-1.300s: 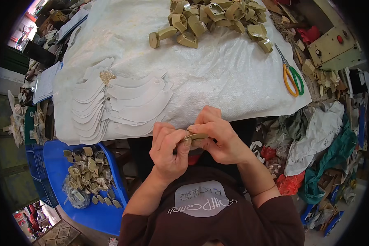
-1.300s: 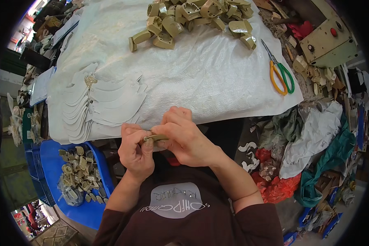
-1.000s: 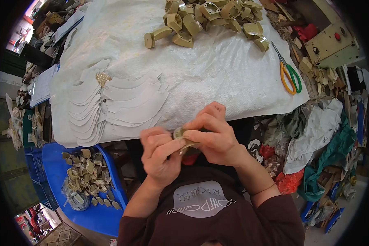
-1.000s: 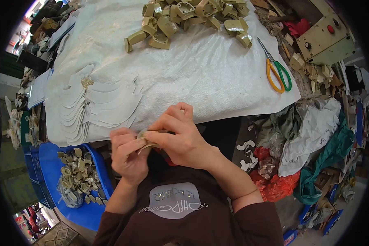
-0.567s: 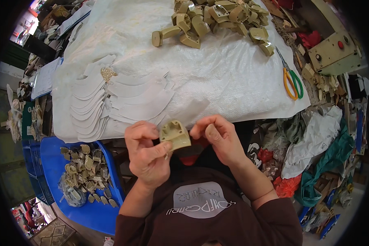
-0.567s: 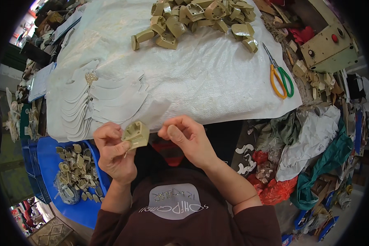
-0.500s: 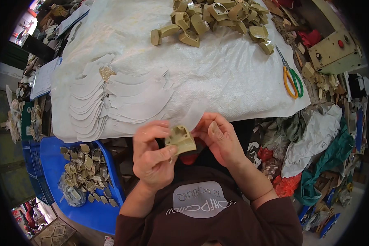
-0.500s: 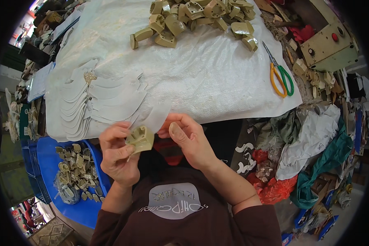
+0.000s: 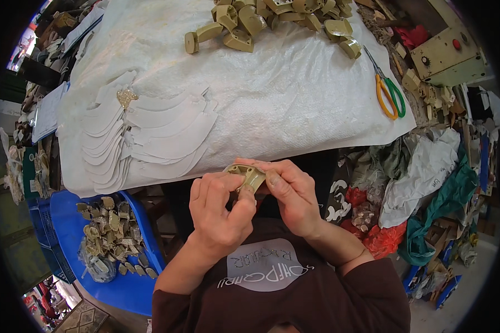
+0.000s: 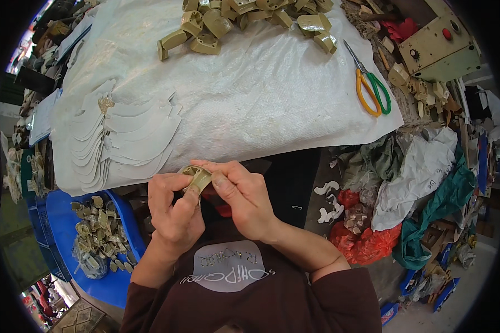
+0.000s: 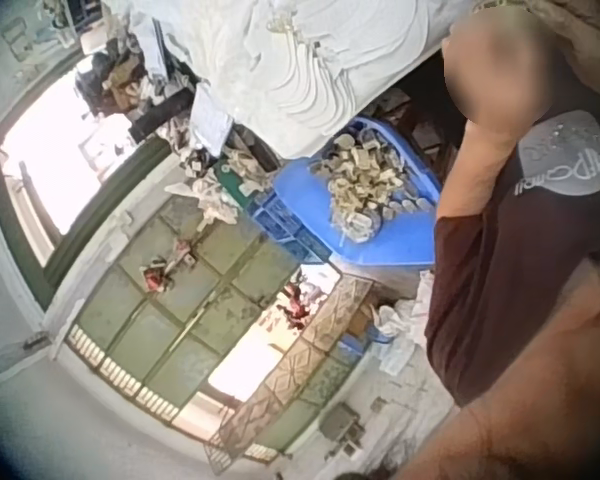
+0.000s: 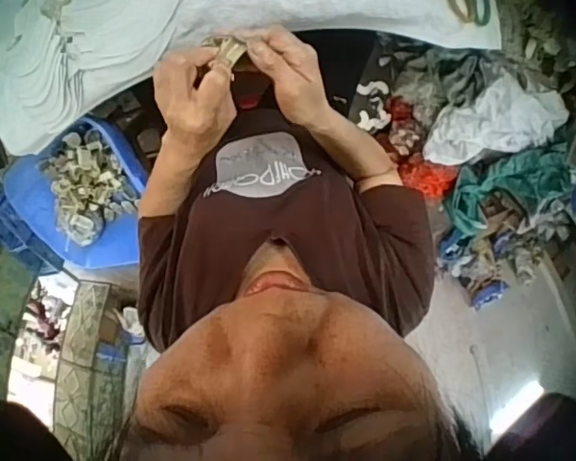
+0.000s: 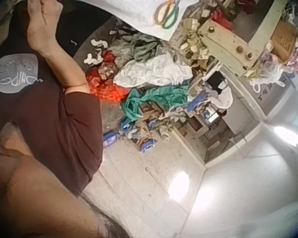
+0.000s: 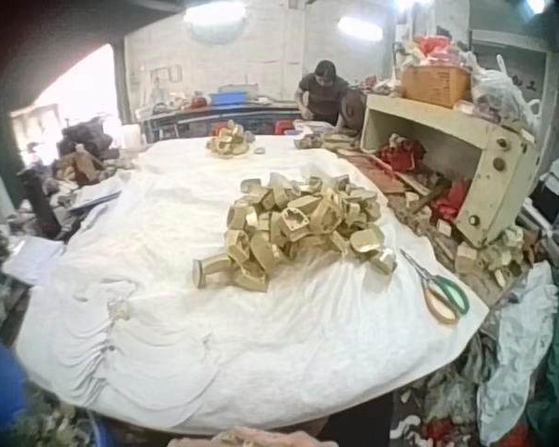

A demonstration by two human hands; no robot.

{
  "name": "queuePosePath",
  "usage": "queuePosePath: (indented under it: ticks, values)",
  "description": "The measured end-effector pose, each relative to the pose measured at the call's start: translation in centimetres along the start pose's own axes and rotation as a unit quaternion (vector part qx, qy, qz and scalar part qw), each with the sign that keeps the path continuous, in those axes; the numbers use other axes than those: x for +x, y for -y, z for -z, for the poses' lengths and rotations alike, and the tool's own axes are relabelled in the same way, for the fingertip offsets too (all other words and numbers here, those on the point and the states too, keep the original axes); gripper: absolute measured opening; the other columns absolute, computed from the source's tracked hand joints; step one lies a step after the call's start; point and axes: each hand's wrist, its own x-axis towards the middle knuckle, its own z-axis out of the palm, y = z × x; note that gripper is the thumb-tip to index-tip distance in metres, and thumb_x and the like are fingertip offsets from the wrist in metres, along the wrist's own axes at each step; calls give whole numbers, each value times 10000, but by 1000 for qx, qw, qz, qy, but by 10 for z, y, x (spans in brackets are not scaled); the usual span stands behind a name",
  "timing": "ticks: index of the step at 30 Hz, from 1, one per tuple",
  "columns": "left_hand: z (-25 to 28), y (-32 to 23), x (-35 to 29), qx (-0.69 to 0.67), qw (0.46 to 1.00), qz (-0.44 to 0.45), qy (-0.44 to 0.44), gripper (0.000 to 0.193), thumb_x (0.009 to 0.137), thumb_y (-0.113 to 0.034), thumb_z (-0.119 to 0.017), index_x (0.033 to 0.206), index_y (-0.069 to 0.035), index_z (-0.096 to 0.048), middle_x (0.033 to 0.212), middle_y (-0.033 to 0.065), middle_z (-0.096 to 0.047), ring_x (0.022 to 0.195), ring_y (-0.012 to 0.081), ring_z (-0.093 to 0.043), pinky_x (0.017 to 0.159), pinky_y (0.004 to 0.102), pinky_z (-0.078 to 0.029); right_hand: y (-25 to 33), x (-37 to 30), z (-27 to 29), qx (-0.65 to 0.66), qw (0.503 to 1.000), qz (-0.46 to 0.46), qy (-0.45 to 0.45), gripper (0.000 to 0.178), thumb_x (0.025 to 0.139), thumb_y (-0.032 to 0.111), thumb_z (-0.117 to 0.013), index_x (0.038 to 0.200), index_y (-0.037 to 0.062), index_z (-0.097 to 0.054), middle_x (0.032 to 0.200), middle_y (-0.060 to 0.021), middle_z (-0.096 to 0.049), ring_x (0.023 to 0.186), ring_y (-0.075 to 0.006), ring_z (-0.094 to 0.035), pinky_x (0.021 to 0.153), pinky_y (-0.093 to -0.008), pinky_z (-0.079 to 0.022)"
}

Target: The person repeatedly picks up beige plastic components and white curved inserts from a table, fits the inserts into the components, and places the assembled units into a pile. The person handles the items one at a time throughout the clip.

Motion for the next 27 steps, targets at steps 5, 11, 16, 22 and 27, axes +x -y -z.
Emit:
queuePosePath:
  ticks: [5, 11, 16, 22, 27]
  values:
    - [0, 6, -3, -14, 998, 61, 23, 243, 635, 53, -666, 811, -39, -526, 885, 113, -564, 734, 247, -557, 566, 346, -384, 1, 8, 5, -137, 990, 24, 40, 406, 1006, 293, -380, 1184, -26, -558, 1100, -168, -632, 975, -166, -625, 834, -266, -475]
    - [-2, 13, -11, -298, 947, 122, -14, 305, 646, 157, -667, 839, -26, -517, 907, 134, -593, 772, 229, -582, 641, 295, -475, 9, 40, 44, -25, 983, -110, 146, 374, 823, 114, -686, 1152, -7, -554, 1119, -154, -626, 1033, -210, -600, 909, -356, -472]
    - [0, 15, -7, -280, 958, 54, 36, 290, 646, 171, -655, 816, -21, -519, 898, 121, -596, 750, 217, -579, 612, 292, -477, 11, 49, 46, -45, 968, -75, 235, 494, 731, 69, -759, 1173, 11, -545, 1041, -111, -650, 975, -177, -618, 878, -322, -490]
    - [-1, 13, -13, -250, 958, 136, 42, 256, 760, 136, -641, 866, -38, -486, 925, 141, -586, 788, 208, -581, 667, 280, -479, 8, 46, 35, -81, 979, -70, 174, 478, 828, 67, -660, 1272, 15, -490, 978, -87, -666, 910, -131, -621, 830, -293, -492]
    - [-4, 13, -19, -367, 900, 234, -26, 159, 834, 27, -647, 921, -8, -518, 1006, 159, -575, 853, 142, -563, 731, 247, -471, -4, 40, 32, -73, 988, 42, 127, 416, 927, 114, -529, 1326, 25, -453, 1074, -130, -642, 878, -143, -576, 802, -291, -463]
